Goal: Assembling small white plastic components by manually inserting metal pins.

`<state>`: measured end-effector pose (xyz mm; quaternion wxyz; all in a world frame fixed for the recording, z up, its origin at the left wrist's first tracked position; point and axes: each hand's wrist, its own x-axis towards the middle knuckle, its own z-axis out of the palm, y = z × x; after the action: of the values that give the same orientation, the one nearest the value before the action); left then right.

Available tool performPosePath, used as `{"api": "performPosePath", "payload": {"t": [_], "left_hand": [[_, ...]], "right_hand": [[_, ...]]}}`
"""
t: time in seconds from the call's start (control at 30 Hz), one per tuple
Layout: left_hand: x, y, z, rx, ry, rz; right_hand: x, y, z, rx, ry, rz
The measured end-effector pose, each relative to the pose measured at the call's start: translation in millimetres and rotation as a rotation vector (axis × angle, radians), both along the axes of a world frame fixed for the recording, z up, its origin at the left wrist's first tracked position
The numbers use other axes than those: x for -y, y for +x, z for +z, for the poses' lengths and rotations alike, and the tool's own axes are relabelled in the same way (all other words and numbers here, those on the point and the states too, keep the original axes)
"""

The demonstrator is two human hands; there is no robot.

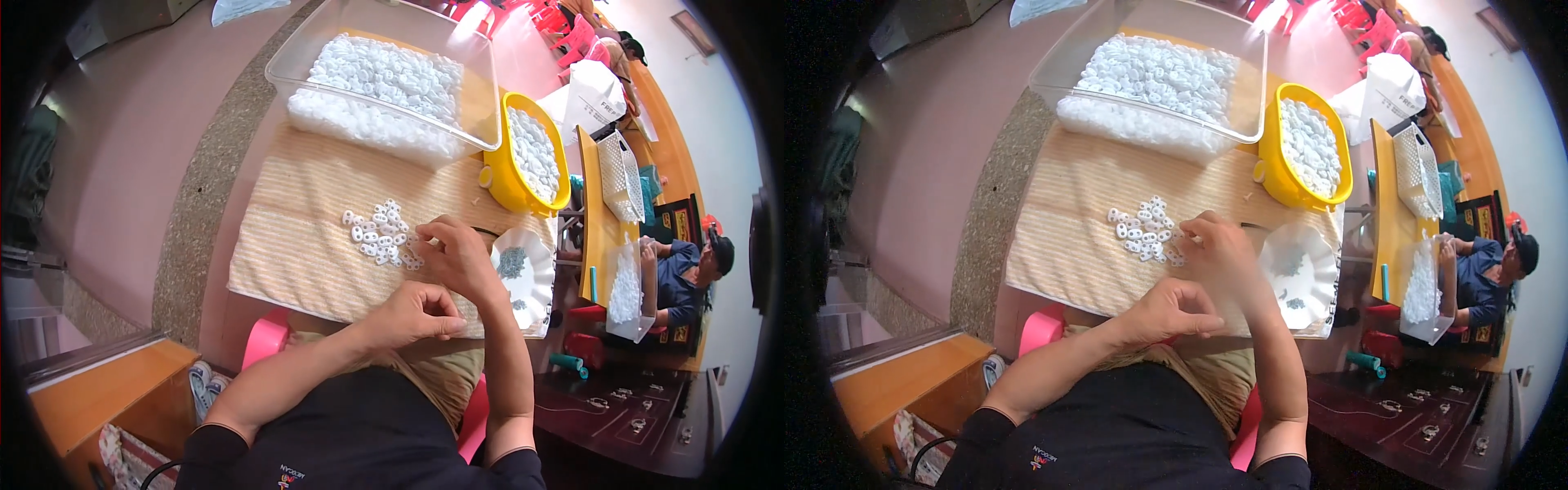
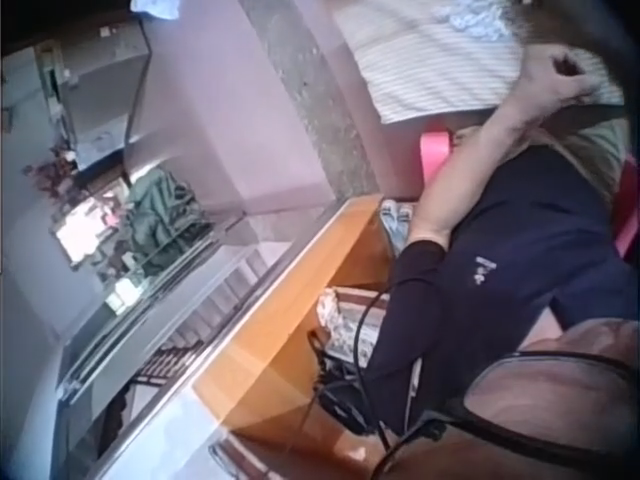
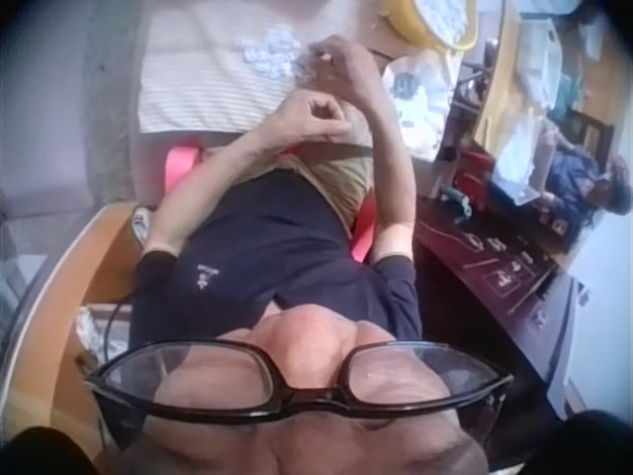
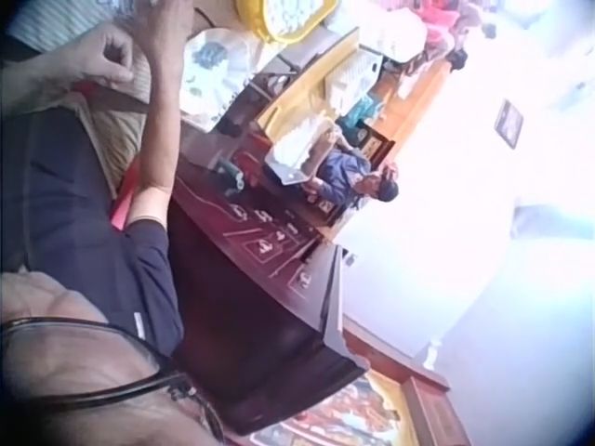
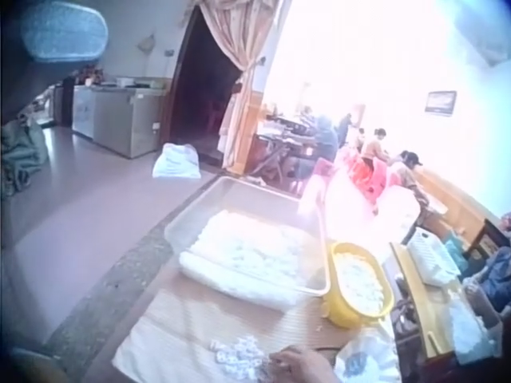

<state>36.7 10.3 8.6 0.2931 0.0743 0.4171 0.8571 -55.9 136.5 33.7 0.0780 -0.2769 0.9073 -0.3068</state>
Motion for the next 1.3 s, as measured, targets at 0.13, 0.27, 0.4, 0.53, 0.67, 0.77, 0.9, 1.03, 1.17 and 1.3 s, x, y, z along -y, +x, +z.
{"api": "performPosePath", "payload": {"t": [0.13,0.27,0.4,0.53,0.67,0.77,0.9,1.03,1.17,1.3], "left_hand": [[-1.5,0.8,-3.8,-0.035,-0.020,-0.003],[-0.9,1.2,-5.7,-0.031,-0.007,0.009],[0.7,0.9,-0.9,0.023,0.032,0.005],[3.0,-0.1,-2.0,0.100,0.020,0.069],[2.7,-1.9,-3.0,0.027,-0.041,0.155],[-0.3,-1.0,-3.1,0.053,-0.014,0.245],[-8.4,2.2,-7.2,0.068,-0.050,0.456],[-13.7,4.8,-5.3,0.065,-0.046,0.518],[-14.5,6.2,-8.2,0.099,-0.071,0.486],[-13.7,6.3,-9.7,0.118,-0.064,0.444]], "right_hand": [[9.4,4.6,-3.6,-0.110,0.140,-0.009],[13.0,5.7,-5.5,-0.066,0.136,-0.036],[5.0,4.8,-10.9,-0.003,0.031,-0.024],[-5.6,8.0,-11.0,0.052,-0.188,-0.035],[-16.8,18.9,-8.4,0.055,-0.313,-0.085],[-27.0,31.9,-6.7,0.134,-0.323,-0.246],[-32.9,49.1,-5.0,-0.117,-0.208,-0.175],[-36.4,59.4,-4.2,-0.245,-0.220,-0.142],[-32.1,68.4,-3.3,-0.326,-0.224,-0.132],[-21.8,77.5,-1.8,-0.368,-0.266,-0.213]]}}
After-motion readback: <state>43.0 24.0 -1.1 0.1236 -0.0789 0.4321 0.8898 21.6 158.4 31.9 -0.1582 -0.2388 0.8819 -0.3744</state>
